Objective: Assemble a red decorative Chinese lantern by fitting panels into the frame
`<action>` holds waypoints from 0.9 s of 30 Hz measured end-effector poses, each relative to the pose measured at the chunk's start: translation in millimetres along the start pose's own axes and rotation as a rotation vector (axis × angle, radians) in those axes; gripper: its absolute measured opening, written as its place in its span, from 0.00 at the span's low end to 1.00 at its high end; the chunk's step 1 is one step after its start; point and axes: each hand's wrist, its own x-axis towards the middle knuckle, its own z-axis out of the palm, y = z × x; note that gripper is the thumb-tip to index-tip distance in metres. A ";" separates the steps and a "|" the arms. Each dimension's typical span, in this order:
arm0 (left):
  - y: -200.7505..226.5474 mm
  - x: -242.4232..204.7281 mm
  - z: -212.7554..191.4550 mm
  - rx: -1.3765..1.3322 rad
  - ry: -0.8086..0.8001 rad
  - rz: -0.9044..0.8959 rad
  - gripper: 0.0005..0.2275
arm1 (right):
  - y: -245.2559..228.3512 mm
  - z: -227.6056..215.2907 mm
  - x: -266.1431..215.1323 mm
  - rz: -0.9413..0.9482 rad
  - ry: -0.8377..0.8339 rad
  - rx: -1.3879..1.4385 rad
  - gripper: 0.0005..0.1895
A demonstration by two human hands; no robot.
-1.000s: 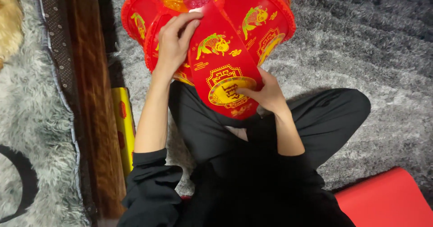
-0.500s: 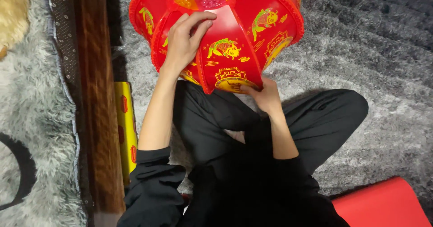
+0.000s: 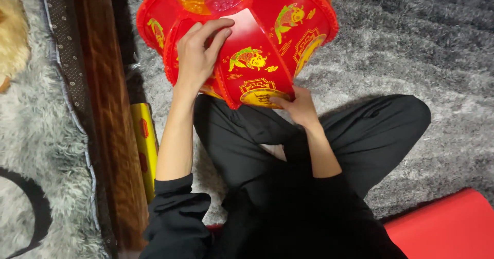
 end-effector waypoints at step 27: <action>-3.7 0.6 0.3 -0.044 -0.005 -0.002 0.08 | -12.7 -4.2 -5.4 -0.020 0.003 -0.069 0.15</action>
